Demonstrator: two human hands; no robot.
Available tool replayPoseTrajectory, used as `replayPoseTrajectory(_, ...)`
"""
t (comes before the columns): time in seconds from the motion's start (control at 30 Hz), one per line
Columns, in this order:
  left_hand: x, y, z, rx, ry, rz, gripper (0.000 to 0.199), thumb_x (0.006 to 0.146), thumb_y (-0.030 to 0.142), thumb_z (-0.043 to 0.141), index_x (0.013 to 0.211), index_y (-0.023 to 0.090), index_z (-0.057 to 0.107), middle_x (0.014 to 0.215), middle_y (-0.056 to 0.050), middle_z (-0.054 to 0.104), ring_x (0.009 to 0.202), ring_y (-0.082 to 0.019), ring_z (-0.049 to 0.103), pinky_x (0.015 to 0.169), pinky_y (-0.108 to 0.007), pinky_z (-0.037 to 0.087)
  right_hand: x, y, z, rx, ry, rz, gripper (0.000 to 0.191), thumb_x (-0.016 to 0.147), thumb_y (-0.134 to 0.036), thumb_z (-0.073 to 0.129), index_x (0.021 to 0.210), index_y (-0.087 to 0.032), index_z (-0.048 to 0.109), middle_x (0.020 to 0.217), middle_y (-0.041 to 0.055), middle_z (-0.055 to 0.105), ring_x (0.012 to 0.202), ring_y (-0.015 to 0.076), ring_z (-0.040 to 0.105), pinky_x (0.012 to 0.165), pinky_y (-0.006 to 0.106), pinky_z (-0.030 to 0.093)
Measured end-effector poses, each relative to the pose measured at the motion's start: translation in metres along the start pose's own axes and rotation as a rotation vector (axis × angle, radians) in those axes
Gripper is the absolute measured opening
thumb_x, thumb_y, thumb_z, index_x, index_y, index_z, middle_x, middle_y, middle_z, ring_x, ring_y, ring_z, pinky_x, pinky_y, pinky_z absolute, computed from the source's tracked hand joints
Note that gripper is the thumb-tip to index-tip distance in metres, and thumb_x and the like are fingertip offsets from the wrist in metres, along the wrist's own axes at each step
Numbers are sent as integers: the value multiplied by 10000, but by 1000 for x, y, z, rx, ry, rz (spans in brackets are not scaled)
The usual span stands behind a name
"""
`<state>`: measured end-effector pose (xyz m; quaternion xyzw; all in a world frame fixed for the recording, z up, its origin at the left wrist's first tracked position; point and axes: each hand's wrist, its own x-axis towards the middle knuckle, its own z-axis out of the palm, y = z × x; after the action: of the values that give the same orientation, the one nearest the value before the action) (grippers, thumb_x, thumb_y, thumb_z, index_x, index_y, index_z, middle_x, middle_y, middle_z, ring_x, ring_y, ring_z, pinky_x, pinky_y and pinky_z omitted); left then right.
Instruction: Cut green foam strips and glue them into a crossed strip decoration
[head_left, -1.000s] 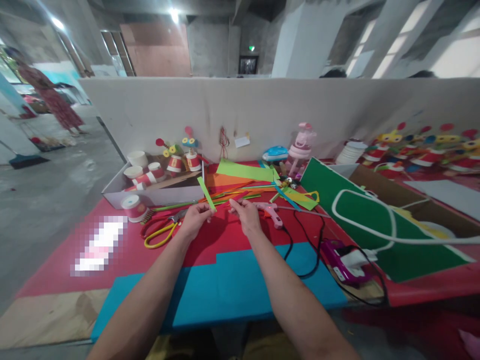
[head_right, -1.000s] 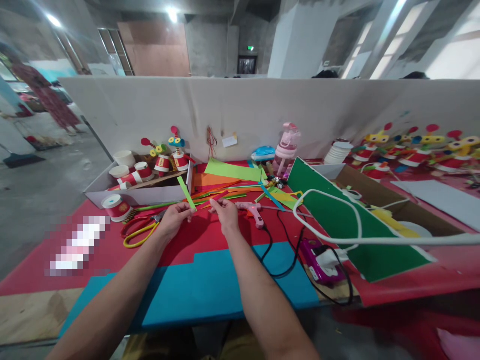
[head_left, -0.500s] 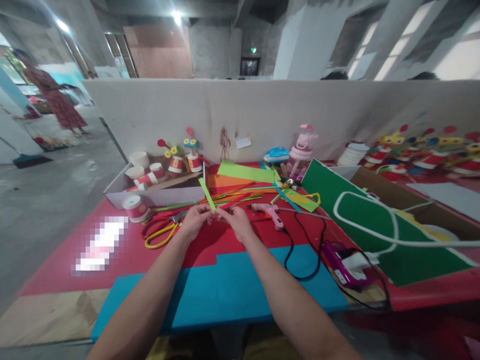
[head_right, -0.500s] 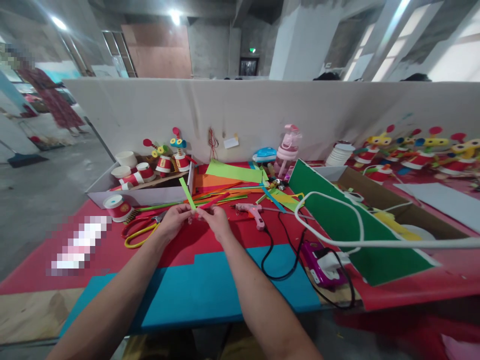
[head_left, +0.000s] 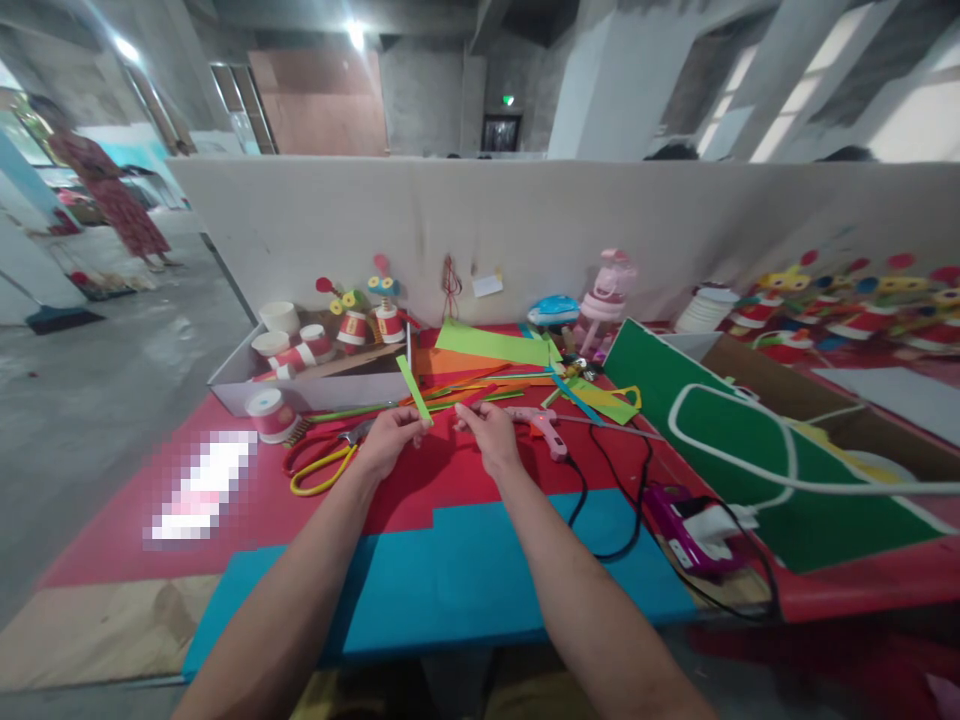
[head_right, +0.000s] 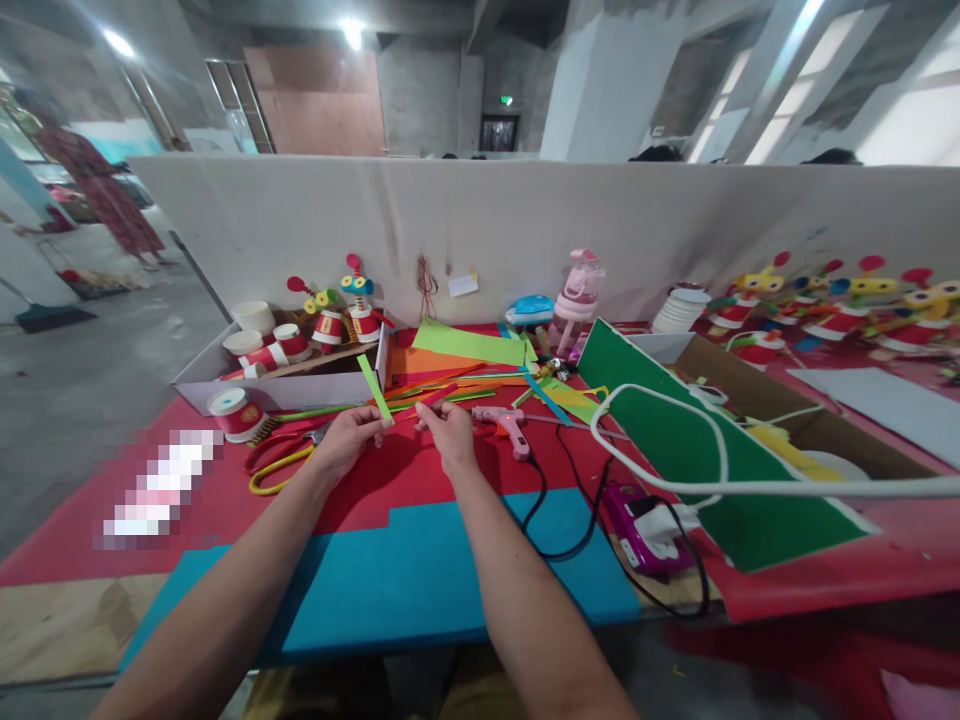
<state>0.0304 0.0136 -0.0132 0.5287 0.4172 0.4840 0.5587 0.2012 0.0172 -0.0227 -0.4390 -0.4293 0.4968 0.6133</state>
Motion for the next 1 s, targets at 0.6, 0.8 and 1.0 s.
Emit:
replayPoseTrajectory(0.6, -2, 5, -6, -26, -20, -2, 231, 643, 305, 749, 643, 135, 593, 527, 22, 534, 462, -60, 459, 485, -193, 351, 10, -12, -15, 385, 130, 16, 283, 587, -398, 763, 706, -204, 595, 656, -31, 642, 544, 90, 575, 598, 246, 527)
replayPoseTrajectory(0.8, -3, 3, 1, -29, -62, -18, 261, 610, 318, 778, 671, 119, 621, 560, 10, 565, 471, -63, 468, 487, -202, 375, -12, 8, 14, 285, -212, 270, 302, 505, -355, 822, 625, -168, 617, 584, 0, 652, 530, 110, 591, 591, 274, 543)
replayPoseTrajectory(1.0, -2, 1, 1, -2, -39, -3, 264, 619, 328, 771, 670, 115, 623, 559, -1, 575, 466, -68, 478, 483, -207, 390, -14, 7, 13, 304, -253, 297, 321, 488, -331, 851, 665, -148, 655, 626, 19, 668, 558, 102, 598, 631, 259, 540)
